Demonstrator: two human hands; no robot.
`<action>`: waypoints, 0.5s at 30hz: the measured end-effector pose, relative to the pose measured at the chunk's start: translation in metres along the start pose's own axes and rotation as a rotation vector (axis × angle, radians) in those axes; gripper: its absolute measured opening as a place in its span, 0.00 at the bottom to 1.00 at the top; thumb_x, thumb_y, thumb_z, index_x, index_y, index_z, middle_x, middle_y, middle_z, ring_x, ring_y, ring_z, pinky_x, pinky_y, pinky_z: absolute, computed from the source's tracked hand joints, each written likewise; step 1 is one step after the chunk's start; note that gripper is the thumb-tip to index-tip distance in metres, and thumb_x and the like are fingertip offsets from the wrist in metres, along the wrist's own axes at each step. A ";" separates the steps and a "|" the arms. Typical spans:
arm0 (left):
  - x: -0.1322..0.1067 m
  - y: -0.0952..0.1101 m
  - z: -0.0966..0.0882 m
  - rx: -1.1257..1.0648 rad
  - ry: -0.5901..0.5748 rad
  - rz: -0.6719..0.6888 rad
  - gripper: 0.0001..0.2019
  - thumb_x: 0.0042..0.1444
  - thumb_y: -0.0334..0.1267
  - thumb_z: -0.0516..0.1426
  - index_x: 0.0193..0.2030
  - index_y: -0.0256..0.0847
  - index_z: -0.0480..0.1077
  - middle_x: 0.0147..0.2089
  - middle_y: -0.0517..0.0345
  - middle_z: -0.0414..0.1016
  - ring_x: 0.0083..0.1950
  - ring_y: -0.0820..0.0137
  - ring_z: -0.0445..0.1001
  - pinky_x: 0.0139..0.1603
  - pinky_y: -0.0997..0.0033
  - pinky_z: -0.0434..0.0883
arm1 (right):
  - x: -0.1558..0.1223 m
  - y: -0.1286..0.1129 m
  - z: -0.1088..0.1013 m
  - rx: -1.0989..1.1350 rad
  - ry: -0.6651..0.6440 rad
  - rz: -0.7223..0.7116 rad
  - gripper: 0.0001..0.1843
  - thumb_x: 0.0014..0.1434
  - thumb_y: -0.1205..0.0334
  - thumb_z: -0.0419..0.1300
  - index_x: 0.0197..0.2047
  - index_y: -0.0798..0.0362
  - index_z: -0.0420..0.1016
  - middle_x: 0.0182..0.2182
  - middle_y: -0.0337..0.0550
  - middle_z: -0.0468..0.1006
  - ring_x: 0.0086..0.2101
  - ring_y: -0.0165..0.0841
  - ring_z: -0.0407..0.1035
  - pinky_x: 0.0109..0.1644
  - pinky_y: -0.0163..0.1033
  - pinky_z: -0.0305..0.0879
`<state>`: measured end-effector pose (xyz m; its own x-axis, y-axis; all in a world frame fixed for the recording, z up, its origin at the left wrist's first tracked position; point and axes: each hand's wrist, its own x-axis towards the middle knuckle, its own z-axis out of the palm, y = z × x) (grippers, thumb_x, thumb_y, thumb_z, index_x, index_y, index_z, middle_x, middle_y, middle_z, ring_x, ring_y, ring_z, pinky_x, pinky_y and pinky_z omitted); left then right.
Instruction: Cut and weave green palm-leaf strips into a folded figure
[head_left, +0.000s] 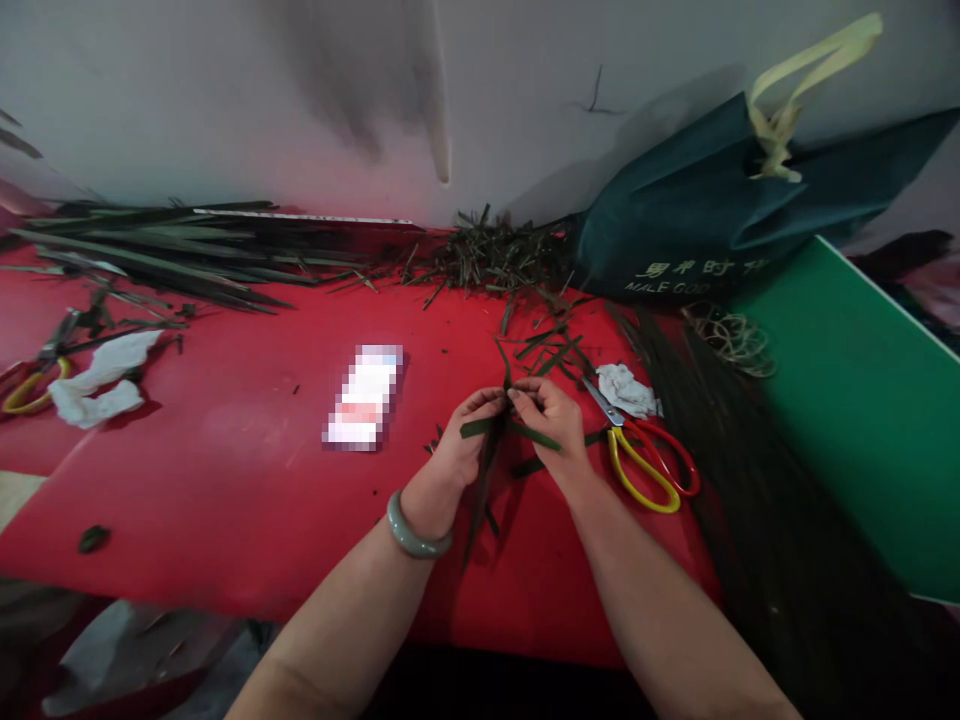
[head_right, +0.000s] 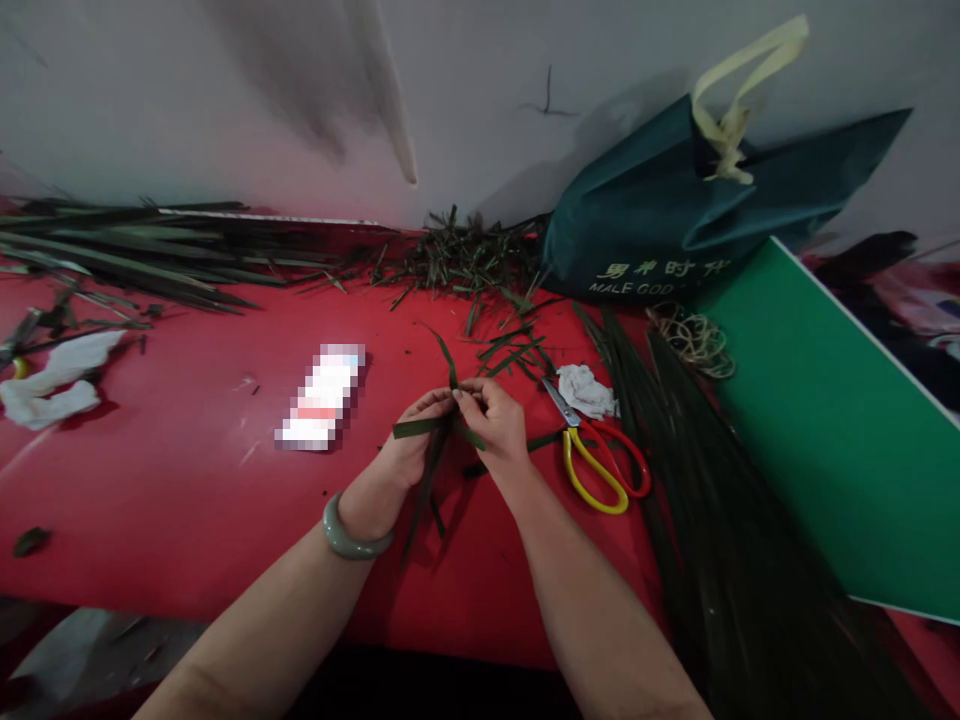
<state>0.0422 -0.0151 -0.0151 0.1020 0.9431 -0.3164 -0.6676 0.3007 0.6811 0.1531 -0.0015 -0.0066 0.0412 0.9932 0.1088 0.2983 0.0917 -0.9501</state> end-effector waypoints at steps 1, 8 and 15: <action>0.001 0.001 0.000 -0.004 0.022 0.008 0.09 0.37 0.31 0.61 0.30 0.36 0.70 0.27 0.61 0.71 0.28 0.78 0.68 0.34 0.78 0.64 | 0.000 0.001 0.000 0.026 0.012 0.013 0.11 0.48 0.52 0.55 0.29 0.52 0.68 0.23 0.38 0.73 0.25 0.31 0.68 0.28 0.34 0.63; 0.002 0.003 0.000 -0.034 0.031 0.007 0.09 0.37 0.31 0.61 0.29 0.37 0.68 0.26 0.62 0.71 0.28 0.78 0.69 0.35 0.78 0.65 | 0.002 0.007 0.007 0.218 -0.095 0.110 0.15 0.46 0.50 0.55 0.31 0.53 0.64 0.23 0.38 0.72 0.25 0.30 0.68 0.27 0.34 0.64; 0.000 0.005 0.001 0.039 0.050 -0.028 0.09 0.40 0.33 0.60 0.31 0.38 0.66 0.24 0.63 0.69 0.23 0.79 0.67 0.25 0.79 0.63 | 0.002 0.001 -0.051 -0.235 0.037 -0.015 0.15 0.51 0.51 0.51 0.35 0.52 0.69 0.27 0.42 0.74 0.29 0.33 0.68 0.33 0.37 0.64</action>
<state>0.0391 -0.0136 -0.0108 0.0829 0.9263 -0.3676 -0.6354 0.3333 0.6966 0.2023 -0.0031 0.0076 0.0689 0.9881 0.1374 0.5129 0.0831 -0.8544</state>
